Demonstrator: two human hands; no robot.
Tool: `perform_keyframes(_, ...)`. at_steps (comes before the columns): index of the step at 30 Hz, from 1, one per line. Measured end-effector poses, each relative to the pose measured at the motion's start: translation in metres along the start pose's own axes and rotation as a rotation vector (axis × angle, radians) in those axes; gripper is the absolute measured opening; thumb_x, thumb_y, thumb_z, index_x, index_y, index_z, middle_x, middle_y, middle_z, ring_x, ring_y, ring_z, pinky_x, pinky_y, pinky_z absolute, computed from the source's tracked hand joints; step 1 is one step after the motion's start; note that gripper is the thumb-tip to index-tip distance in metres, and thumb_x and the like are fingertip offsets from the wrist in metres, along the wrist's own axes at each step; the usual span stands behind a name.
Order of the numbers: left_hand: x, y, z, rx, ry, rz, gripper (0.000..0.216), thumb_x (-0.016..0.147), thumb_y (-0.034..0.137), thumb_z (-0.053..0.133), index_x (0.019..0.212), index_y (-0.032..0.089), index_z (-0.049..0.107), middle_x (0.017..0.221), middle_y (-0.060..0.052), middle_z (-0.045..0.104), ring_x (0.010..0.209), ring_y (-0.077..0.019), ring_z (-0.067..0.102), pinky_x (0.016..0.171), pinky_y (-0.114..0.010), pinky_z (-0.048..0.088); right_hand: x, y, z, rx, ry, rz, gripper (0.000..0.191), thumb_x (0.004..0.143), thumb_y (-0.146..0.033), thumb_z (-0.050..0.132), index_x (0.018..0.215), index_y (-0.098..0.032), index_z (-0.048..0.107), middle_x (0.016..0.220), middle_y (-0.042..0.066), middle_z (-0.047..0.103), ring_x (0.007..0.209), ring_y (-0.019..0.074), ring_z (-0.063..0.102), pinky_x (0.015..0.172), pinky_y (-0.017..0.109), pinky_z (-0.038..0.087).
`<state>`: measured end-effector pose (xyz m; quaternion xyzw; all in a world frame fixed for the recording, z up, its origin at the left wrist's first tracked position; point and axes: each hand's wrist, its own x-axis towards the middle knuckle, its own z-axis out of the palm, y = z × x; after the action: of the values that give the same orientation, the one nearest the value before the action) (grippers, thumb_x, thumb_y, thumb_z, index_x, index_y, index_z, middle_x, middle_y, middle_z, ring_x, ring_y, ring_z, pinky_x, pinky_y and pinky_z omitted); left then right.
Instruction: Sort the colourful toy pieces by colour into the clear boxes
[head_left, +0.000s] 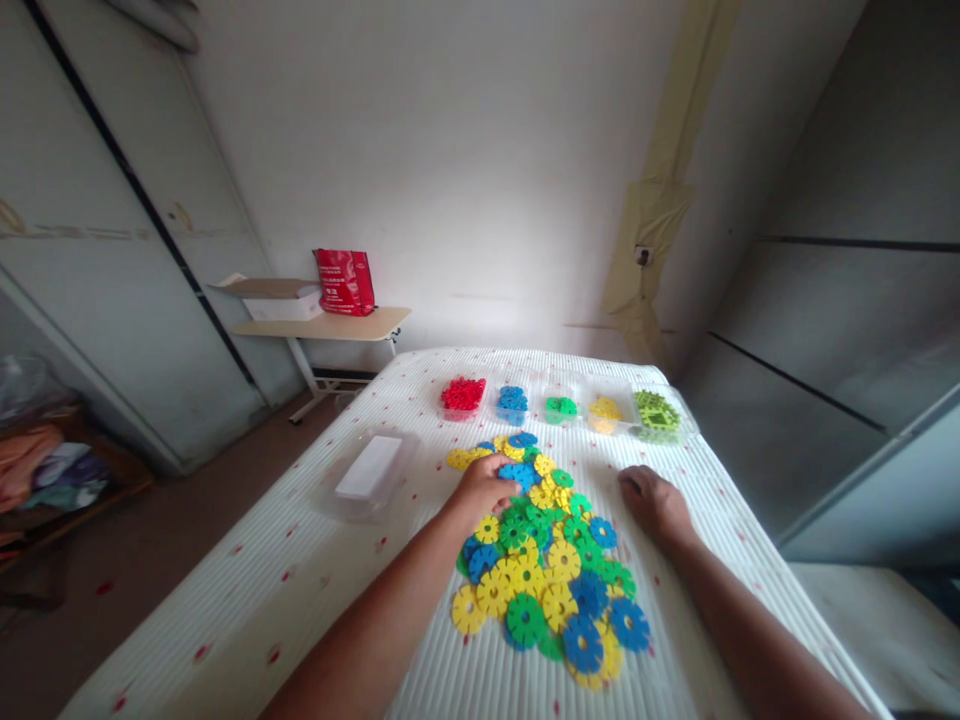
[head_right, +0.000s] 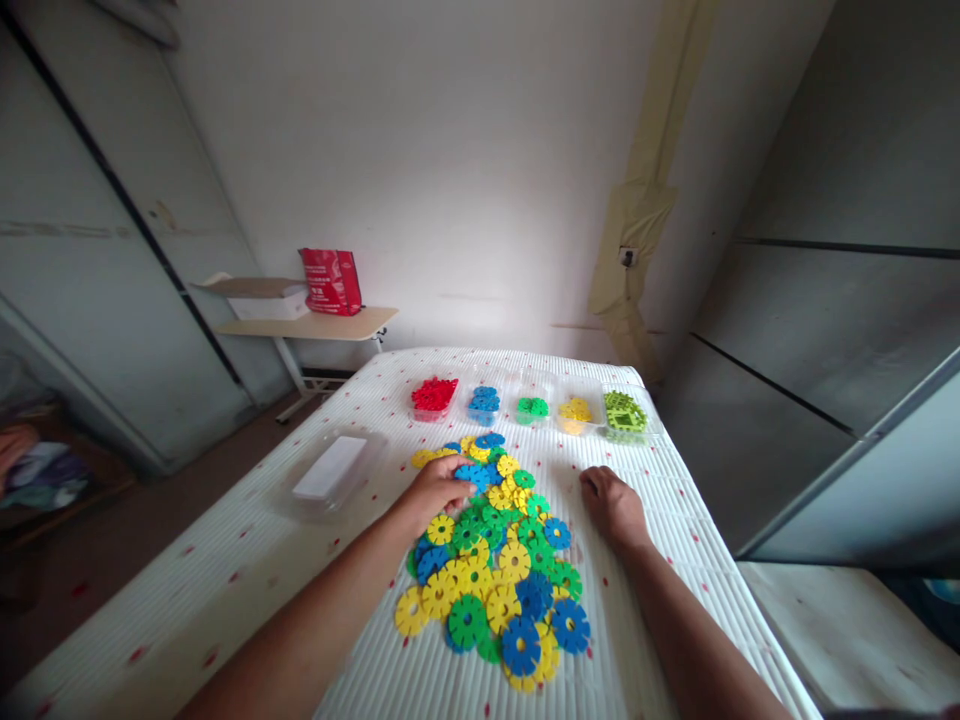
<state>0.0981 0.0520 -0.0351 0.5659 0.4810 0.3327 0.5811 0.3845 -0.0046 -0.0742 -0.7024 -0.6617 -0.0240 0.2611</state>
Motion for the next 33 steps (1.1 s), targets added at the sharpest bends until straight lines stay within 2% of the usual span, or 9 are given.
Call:
perform_keyframes(3, 0.02, 0.021, -0.009, 0.001, 0.045, -0.008, 0.031, 0.06, 0.015, 0.064, 0.09, 0.01, 0.061, 0.042, 0.007, 0.049, 0.035, -0.0058, 0.041, 0.038, -0.016, 0.029, 0.0, -0.001, -0.001, 0.014, 0.003, 0.007, 0.024, 0.079, -0.026, 0.04, 0.079, -0.02, 0.063, 0.083, 0.004, 0.065, 0.071, 0.0154, 0.058, 0.063, 0.024, 0.041)
perform_keyframes(6, 0.055, 0.048, -0.012, -0.001, 0.133, 0.042, 0.031, 0.064, 0.015, 0.064, 0.095, 0.009, 0.06, 0.048, 0.005, 0.052, 0.039, -0.0051, 0.045, 0.042, -0.016, 0.036, 0.0, -0.002, -0.001, 0.024, 0.008, 0.007, 0.025, 0.079, -0.027, 0.04, 0.079, -0.021, 0.063, 0.082, 0.004, 0.064, 0.071, 0.0155, 0.058, 0.063, 0.024, 0.041)
perform_keyframes(9, 0.087, 0.067, -0.008, 0.018, 0.251, 0.086, 0.045, 0.066, 0.014, 0.065, 0.11, 0.009, 0.054, 0.066, 0.001, 0.06, 0.048, -0.007, 0.055, 0.051, -0.019, 0.045, 0.0, -0.002, -0.001, 0.015, 0.003, 0.016, 0.025, 0.079, -0.027, 0.039, 0.078, -0.021, 0.063, 0.083, 0.004, 0.065, 0.072, 0.0155, 0.059, 0.064, 0.024, 0.041)
perform_keyframes(11, 0.096, 0.068, -0.004, 0.06, 0.313, 0.106, 0.049, 0.067, 0.013, 0.064, 0.114, 0.01, 0.052, 0.08, -0.004, 0.063, 0.051, -0.0084, 0.057, 0.053, -0.021, 0.047, 0.0, -0.003, -0.002, 0.009, -0.006, 0.024, 0.026, 0.079, -0.028, 0.039, 0.078, -0.021, 0.063, 0.083, 0.005, 0.065, 0.072, 0.0158, 0.059, 0.064, 0.024, 0.041)
perform_keyframes(15, 0.079, 0.045, -0.005, 0.194, 0.367, 0.187, 0.035, 0.068, 0.011, 0.06, 0.103, 0.013, 0.06, 0.098, -0.007, 0.063, 0.063, -0.0112, 0.061, 0.061, -0.025, 0.05, 0.0, -0.003, -0.002, 0.011, -0.015, 0.016, 0.027, 0.08, -0.028, 0.038, 0.079, -0.02, 0.064, 0.081, 0.005, 0.065, 0.072, 0.0157, 0.059, 0.065, 0.024, 0.042)
perform_keyframes(19, 0.038, 0.014, -0.022, 0.339, 0.387, 0.282, 0.019, 0.066, 0.009, 0.059, 0.082, 0.016, 0.065, 0.089, -0.004, 0.064, 0.081, -0.0157, 0.06, 0.083, -0.03, 0.047, 0.0, -0.002, 0.0, 0.003, -0.01, 0.021, 0.025, 0.08, -0.026, 0.039, 0.079, -0.02, 0.064, 0.083, 0.004, 0.064, 0.072, 0.0153, 0.058, 0.066, 0.024, 0.041)
perform_keyframes(23, 0.006, -0.015, -0.042, 0.587, 0.381, 0.441, 0.016, 0.068, 0.008, 0.056, 0.077, 0.018, 0.065, 0.086, -0.004, 0.065, 0.089, -0.0184, 0.058, 0.089, -0.034, 0.043, 0.0, -0.001, 0.001, -0.005, -0.007, 0.002, 0.024, 0.08, -0.025, 0.04, 0.081, -0.02, 0.064, 0.084, 0.004, 0.064, 0.073, 0.0152, 0.058, 0.066, 0.024, 0.041)
perform_keyframes(29, -0.006, -0.052, -0.055, 0.7, 0.454, 0.491, 0.02, 0.067, 0.008, 0.054, 0.081, 0.019, 0.064, 0.089, -0.003, 0.065, 0.09, -0.0178, 0.058, 0.087, -0.034, 0.045, -0.001, -0.002, 0.0, -0.022, 0.002, 0.003, 0.024, 0.079, -0.025, 0.04, 0.08, -0.02, 0.063, 0.083, 0.004, 0.065, 0.072, 0.0154, 0.058, 0.065, 0.024, 0.041)
perform_keyframes(33, -0.005, -0.056, -0.054, 0.699, 0.468, 0.499, 0.02, 0.069, 0.007, 0.051, 0.079, 0.018, 0.064, 0.088, -0.003, 0.065, 0.089, -0.0172, 0.058, 0.087, -0.033, 0.045, 0.0, -0.001, 0.0, -0.027, 0.002, -0.003, 0.025, 0.08, -0.025, 0.04, 0.08, -0.02, 0.063, 0.084, 0.005, 0.065, 0.073, 0.0155, 0.059, 0.066, 0.024, 0.041)
